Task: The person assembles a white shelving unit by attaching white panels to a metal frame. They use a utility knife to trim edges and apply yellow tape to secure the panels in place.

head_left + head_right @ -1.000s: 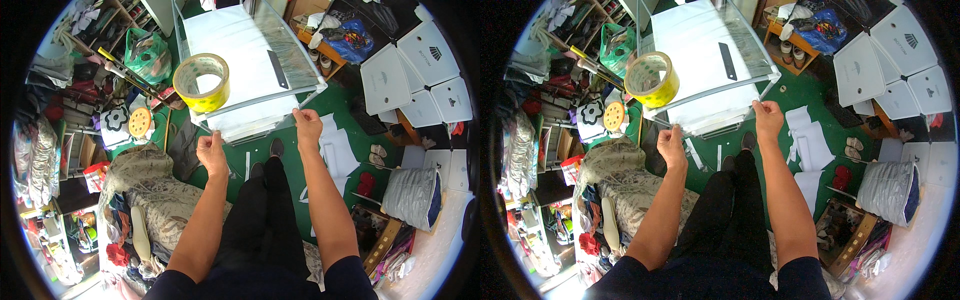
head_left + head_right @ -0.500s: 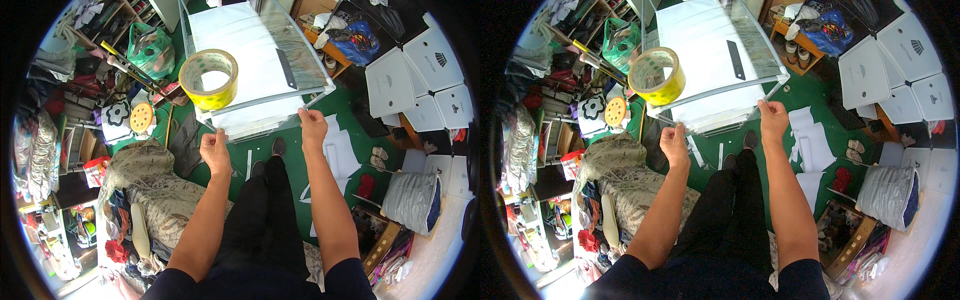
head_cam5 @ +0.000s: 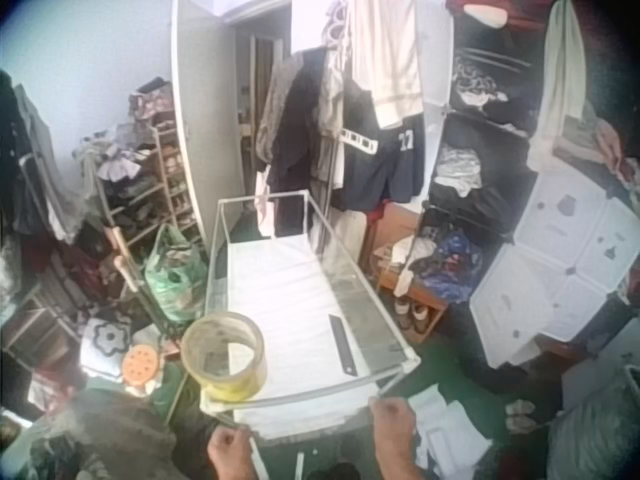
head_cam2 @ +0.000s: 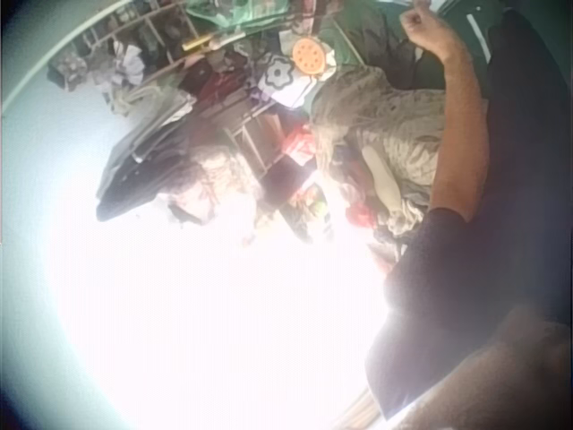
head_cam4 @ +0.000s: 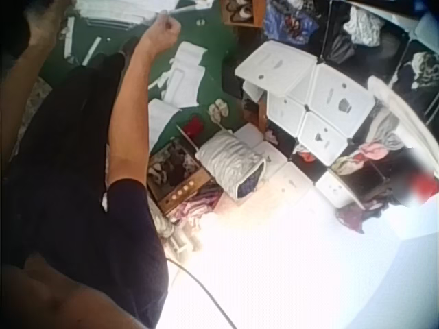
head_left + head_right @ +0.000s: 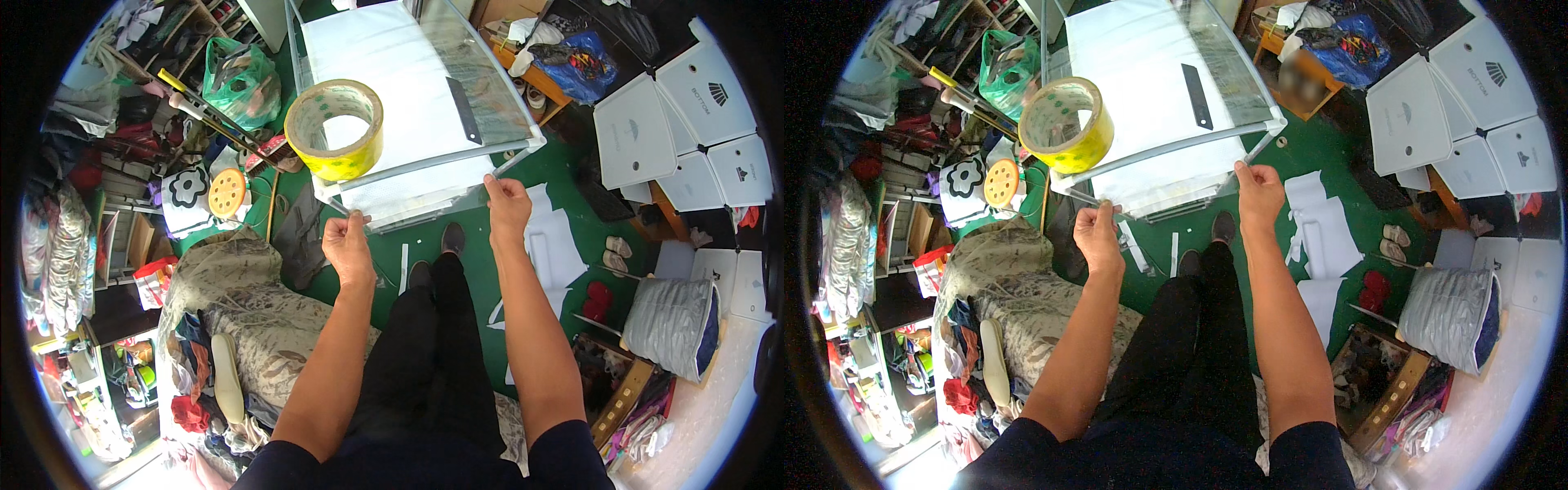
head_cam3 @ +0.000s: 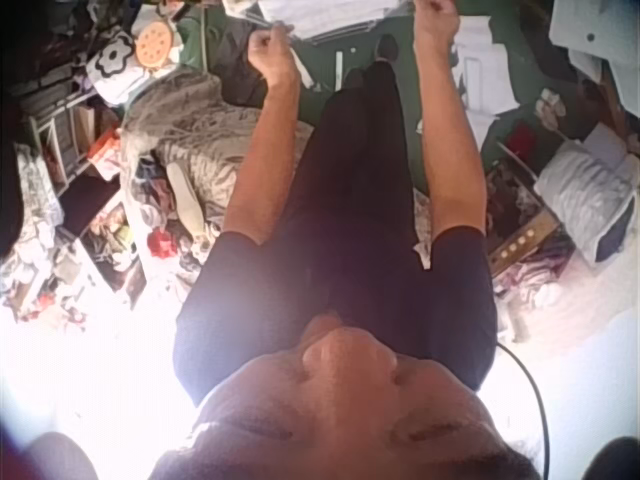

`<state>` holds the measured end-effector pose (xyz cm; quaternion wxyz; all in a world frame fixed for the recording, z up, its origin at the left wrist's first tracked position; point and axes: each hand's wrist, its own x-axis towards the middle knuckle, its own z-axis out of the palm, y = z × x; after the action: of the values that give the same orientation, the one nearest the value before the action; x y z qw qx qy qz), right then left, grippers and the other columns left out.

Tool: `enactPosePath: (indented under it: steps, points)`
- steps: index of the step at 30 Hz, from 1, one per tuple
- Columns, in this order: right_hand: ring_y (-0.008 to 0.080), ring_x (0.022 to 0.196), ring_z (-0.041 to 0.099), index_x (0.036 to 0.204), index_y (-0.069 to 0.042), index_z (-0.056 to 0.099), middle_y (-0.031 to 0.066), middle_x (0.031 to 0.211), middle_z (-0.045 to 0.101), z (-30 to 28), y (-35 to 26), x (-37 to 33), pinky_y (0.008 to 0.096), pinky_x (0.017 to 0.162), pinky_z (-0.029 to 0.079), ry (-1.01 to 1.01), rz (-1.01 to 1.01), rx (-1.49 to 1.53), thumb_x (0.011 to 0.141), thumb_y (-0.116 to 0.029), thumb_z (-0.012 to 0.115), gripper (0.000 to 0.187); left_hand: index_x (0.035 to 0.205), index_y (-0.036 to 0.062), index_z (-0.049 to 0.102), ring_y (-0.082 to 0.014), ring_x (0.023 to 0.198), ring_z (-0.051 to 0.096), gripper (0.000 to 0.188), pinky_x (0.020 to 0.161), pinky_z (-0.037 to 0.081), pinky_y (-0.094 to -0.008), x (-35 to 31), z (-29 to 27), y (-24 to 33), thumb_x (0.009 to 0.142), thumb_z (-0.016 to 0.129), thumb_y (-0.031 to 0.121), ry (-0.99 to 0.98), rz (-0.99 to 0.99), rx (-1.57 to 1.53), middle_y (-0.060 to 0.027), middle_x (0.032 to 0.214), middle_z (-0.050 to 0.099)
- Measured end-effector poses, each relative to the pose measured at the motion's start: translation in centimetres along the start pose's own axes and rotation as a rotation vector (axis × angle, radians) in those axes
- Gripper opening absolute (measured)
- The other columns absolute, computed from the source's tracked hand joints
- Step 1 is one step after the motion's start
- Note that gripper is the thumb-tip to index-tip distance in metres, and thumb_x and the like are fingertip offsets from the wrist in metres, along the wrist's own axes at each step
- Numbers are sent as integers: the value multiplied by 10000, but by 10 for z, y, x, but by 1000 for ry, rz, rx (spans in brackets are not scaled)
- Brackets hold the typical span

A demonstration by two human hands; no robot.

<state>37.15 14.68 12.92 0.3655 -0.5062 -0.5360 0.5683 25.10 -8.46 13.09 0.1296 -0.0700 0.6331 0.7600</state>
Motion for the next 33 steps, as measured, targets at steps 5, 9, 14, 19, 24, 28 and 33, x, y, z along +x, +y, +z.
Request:
enactPosePath:
  steps: [5,9,14,19,24,28,33]
  points:
    - [71,634,500,849,-12,670,-28,723,586,2,1,3,254,564,402,26,-15,-27,853,-195,838,248,740,117,469,-76,624,491,328,590,417,-276,2,1,-1,978,695,102,0,-8,-28,-86,775,685]
    - [69,640,499,854,-25,669,-29,729,587,3,1,0,246,577,404,32,-94,-59,866,-185,831,228,747,113,478,-66,604,466,316,566,404,-256,1,0,-2,975,697,111,-3,-10,-37,-103,830,718]
    - [58,612,470,849,-48,655,-36,720,571,5,3,-1,233,549,372,51,-138,-57,892,-171,820,210,768,109,494,-65,601,462,292,562,400,-252,1,-2,-1,978,697,127,-17,-20,-27,-106,855,727]
    - [61,607,463,842,-50,651,-35,720,572,5,9,2,240,546,371,52,-127,-58,891,-196,826,233,774,108,498,-68,597,462,285,562,402,-253,3,-2,-2,976,699,127,-14,-21,-44,-107,845,721]
    - [65,606,472,863,-50,650,-30,730,580,3,13,8,240,547,373,66,-82,-137,878,-237,841,267,772,112,501,-73,588,470,286,560,404,-256,6,-4,-8,972,704,128,-9,-57,-70,-107,834,717]
    - [94,657,511,922,-40,658,-8,774,594,7,14,7,257,603,420,87,-41,-95,861,-250,853,293,778,103,501,-91,663,549,276,614,407,-252,2,1,0,971,696,123,-10,-97,-87,-86,777,680]
    - [196,918,580,1044,28,654,93,974,626,25,3,-24,342,840,488,250,-96,-174,854,-280,833,404,802,120,496,-67,593,478,281,546,396,-235,1,-1,-2,983,707,161,-18,-115,-114,-109,856,731]
